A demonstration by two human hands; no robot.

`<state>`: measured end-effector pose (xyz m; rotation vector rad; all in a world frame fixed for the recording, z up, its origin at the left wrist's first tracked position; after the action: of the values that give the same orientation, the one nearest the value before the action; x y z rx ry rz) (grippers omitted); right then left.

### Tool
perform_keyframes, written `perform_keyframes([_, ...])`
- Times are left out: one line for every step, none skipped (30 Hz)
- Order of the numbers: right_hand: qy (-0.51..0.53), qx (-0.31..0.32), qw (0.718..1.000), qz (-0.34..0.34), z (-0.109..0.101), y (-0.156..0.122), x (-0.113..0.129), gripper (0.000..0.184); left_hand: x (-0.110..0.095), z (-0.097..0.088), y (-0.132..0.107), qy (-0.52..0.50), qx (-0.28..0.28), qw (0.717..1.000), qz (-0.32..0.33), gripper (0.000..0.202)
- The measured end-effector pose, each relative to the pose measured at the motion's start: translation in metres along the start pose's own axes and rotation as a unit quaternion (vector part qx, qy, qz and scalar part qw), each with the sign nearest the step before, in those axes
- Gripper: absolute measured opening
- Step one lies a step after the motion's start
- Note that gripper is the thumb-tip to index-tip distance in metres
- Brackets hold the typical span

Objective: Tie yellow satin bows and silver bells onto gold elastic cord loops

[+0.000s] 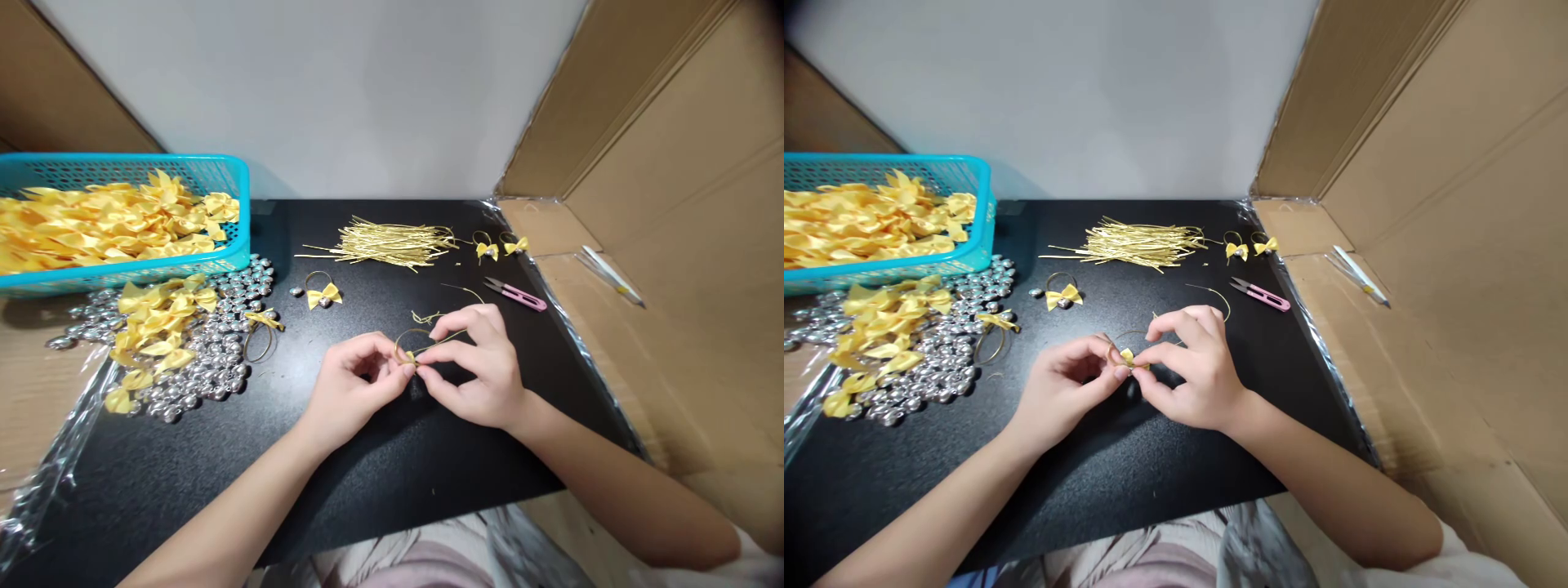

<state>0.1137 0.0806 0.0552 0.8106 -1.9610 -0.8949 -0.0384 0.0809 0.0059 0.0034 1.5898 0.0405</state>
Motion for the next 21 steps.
perform_keyframes([-0.003,-0.001,1.0,-0.003,0.0,0.0,0.0,0.006,0.0,0.0,0.0,0.004,0.0,1.0,-0.001,0.01])
perform_keyframes([-0.004,-0.001,1.0,-0.005,0.001,-0.001,0.001,0.006,0.0,0.0,0.0,0.008,0.0,1.0,-0.001,0.01])
perform_keyframes([-0.005,0.0,1.0,-0.007,0.001,-0.001,0.001,0.007,0.001,0.0,0.0,0.012,0.0,1.0,-0.003,0.01])
perform_keyframes([-0.004,0.001,1.0,-0.008,0.002,-0.001,0.001,0.007,0.001,0.0,0.0,0.016,0.0,1.0,-0.003,0.011])
perform_keyframes([-0.003,0.002,1.0,-0.008,0.002,-0.002,0.001,0.008,0.001,0.0,0.0,0.02,-0.001,1.0,-0.003,0.012])
perform_keyframes([-0.002,0.002,1.0,-0.007,0.003,-0.002,0.002,0.008,0.002,0.0,0.0,0.025,0.0,1.0,-0.002,0.012])
perform_keyframes([-0.001,0.003,1.0,-0.006,0.003,-0.003,0.002,0.008,0.002,0.0,0.0,0.03,0.0,1.0,-0.001,0.013])
perform_keyframes([-0.001,0.004,1.0,-0.004,0.004,-0.003,0.002,0.008,0.001,0.001,0.0,0.035,0.001,0.999,0.001,0.014])
perform_keyframes([-0.001,0.005,1.0,-0.002,0.004,-0.003,0.001,0.008,0.0,0.0,0.0,0.042,0.002,0.999,0.004,0.014])
perform_keyframes([-0.001,0.006,1.0,0.0,0.004,-0.004,0.001,0.008,-0.001,0.0,0.0,0.053,0.007,0.999,0.01,0.014])
perform_keyframes([-0.001,0.008,1.0,0.003,0.005,-0.003,0.0,0.009,-0.003,-0.001,0.001,0.071,0.019,0.997,0.018,0.014])
perform_keyframes([-0.001,0.009,1.0,0.006,0.005,-0.003,-0.001,0.009,-0.006,-0.003,0.002,0.094,0.027,0.995,0.028,0.014])
perform_keyframes([-0.004,0.01,1.0,0.009,0.004,-0.003,-0.003,0.01,-0.008,-0.005,0.003,0.131,0.049,0.989,0.041,0.013])
perform_keyframes([-0.009,0.009,1.0,0.011,0.004,-0.002,-0.005,0.01,-0.011,-0.007,0.005,0.179,0.064,0.98,0.054,0.012])
perform_keyframes([-0.017,0.008,1.0,0.014,0.003,-0.001,-0.007,0.011,-0.012,-0.014,0.008,0.226,0.051,0.971,0.057,0.013])
perform_keyframes([-0.026,0.006,1.0,0.016,0.002,0.0,-0.01,0.011,-0.011,-0.021,0.011,0.273,0.041,0.96,0.046,0.015])
perform_keyframes([-0.035,0.004,0.999,0.018,0.001,0.001,-0.012,0.012,-0.01,-0.026,0.014,0.316,0.035,0.947,0.037,0.019])
perform_keyframes([-0.044,0.003,0.999,0.02,0.001,0.001,-0.015,0.012,-0.007,-0.03,0.016,0.355,0.042,0.934,0.025,0.023])
perform_keyframes([-0.05,0.005,0.999,0.021,0.001,0.001,-0.017,0.012,-0.005,-0.031,0.017,0.383,0.05,0.922,0.018,0.026])
perform_keyframes([-0.053,0.009,0.998,0.022,0.003,0.0,-0.018,0.013,-0.002,-0.032,0.018,0.4,0.058,0.915,0.012,0.027])
perform_keyframes([-0.054,0.015,0.998,0.021,0.005,-0.001,-0.019,0.013,0.0,-0.031,0.018,0.41,0.065,0.91,0.009,0.029])
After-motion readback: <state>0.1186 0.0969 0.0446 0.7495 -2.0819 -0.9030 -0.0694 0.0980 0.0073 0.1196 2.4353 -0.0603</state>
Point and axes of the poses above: each hand's wrist, its own y-axis towards the middle knuckle, its own z-axis out of the palm, x = y × z, the point moved 6 cm from there along y, towards the middle knuckle, and after that the axes turned 10 degrees about -x, right-handed, at the moved point
